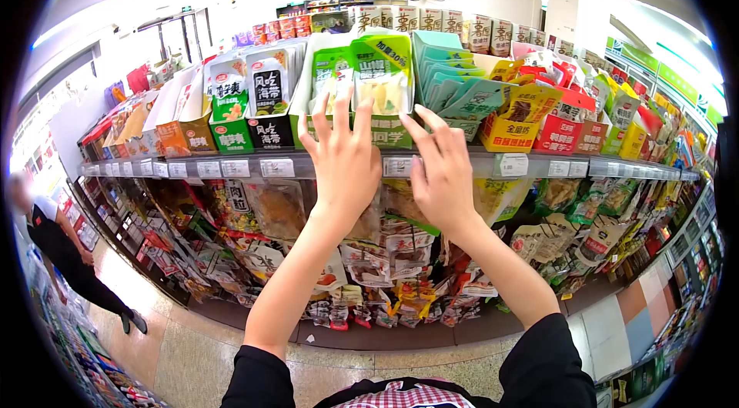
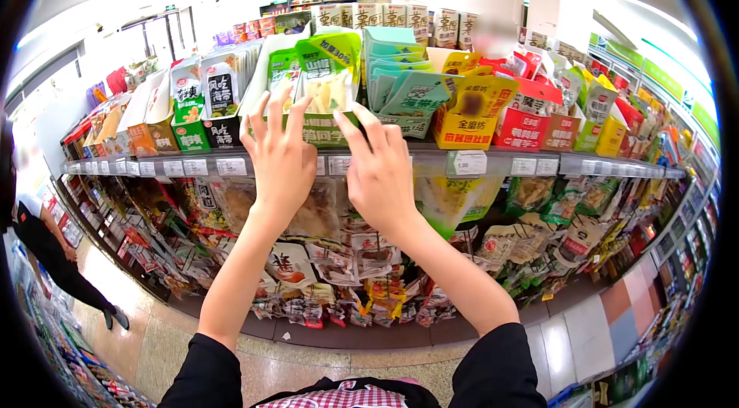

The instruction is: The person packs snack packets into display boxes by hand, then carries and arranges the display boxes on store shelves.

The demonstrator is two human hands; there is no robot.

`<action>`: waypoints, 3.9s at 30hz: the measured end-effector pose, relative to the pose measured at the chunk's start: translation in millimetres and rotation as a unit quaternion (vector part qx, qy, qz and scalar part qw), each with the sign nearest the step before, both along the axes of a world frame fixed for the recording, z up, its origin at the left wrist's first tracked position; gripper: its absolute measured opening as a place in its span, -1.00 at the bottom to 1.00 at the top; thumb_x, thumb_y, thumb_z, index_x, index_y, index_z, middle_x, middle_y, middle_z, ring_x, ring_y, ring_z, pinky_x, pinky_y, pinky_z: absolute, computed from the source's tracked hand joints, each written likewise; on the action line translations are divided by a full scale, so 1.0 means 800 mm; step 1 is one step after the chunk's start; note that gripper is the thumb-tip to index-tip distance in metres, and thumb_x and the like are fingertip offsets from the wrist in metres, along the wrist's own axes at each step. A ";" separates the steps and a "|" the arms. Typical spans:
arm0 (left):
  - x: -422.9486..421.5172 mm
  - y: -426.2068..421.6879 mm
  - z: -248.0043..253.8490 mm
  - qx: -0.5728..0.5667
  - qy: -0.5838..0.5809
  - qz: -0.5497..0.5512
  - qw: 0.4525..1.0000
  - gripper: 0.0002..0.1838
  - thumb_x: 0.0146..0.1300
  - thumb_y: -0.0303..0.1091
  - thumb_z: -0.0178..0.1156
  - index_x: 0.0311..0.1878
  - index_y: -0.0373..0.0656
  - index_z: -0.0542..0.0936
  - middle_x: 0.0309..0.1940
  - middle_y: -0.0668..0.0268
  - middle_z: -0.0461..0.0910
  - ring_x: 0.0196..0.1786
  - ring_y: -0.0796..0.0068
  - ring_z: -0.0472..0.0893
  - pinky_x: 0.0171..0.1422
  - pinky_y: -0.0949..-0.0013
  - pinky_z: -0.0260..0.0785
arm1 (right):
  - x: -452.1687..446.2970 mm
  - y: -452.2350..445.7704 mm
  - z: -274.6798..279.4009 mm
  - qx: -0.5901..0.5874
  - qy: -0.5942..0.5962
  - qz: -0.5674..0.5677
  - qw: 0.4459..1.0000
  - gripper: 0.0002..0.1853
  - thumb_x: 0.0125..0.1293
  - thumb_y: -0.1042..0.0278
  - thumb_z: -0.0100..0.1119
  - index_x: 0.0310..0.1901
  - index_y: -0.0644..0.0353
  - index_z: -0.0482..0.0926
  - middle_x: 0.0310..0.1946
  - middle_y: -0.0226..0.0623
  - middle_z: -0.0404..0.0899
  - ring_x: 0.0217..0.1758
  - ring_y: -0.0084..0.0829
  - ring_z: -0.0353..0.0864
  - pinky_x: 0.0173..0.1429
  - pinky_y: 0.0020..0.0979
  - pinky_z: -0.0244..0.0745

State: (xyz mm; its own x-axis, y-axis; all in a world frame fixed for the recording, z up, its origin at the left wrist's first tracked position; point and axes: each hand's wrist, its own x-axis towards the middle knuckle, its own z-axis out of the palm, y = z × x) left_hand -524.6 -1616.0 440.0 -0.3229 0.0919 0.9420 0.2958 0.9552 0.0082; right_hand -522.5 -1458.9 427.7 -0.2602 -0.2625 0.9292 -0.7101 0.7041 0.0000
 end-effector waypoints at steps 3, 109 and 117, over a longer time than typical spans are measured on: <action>0.007 0.011 0.004 -0.005 0.034 -0.067 0.997 -0.52 -0.02 -0.59 0.20 0.06 -0.11 0.58 0.17 0.22 0.48 0.36 0.08 0.36 0.47 -0.03 0.07 | 0.003 0.030 0.005 -0.042 0.043 -0.003 0.998 -0.52 0.13 0.60 0.15 0.15 0.19 0.56 0.10 -0.19 0.53 0.06 -0.12 0.47 0.19 -0.16 0.41; 0.045 0.206 0.000 0.317 -0.003 -0.050 0.947 0.12 -0.08 -0.38 0.54 0.52 -0.05 0.05 0.37 0.04 0.27 0.30 -0.06 0.29 0.41 -0.12 0.04 | -0.083 0.106 0.233 0.178 -0.101 0.152 0.967 -0.51 -0.03 0.12 0.56 -0.18 0.36 0.66 -0.32 -0.07 0.66 -0.25 -0.15 0.63 -0.10 -0.25 0.49; 0.052 0.186 -0.039 0.367 0.053 -0.221 0.902 0.14 0.11 -0.09 0.50 0.59 -0.01 -0.08 0.45 -0.01 0.16 0.43 -0.01 0.21 0.52 -0.11 -0.02 | -0.057 0.103 0.225 0.169 -0.105 0.177 0.964 -0.54 -0.02 0.15 0.55 -0.21 0.36 0.66 -0.32 -0.05 0.66 -0.25 -0.13 0.64 -0.09 -0.23 0.50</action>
State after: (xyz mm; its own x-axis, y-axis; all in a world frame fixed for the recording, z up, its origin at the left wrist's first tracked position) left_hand -483.0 -1467.2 408.6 -0.3131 -0.4720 0.8241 0.6819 0.4923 0.5410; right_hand -568.4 -1376.6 607.8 -0.2714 -0.6483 0.7114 -0.9155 0.4019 0.0169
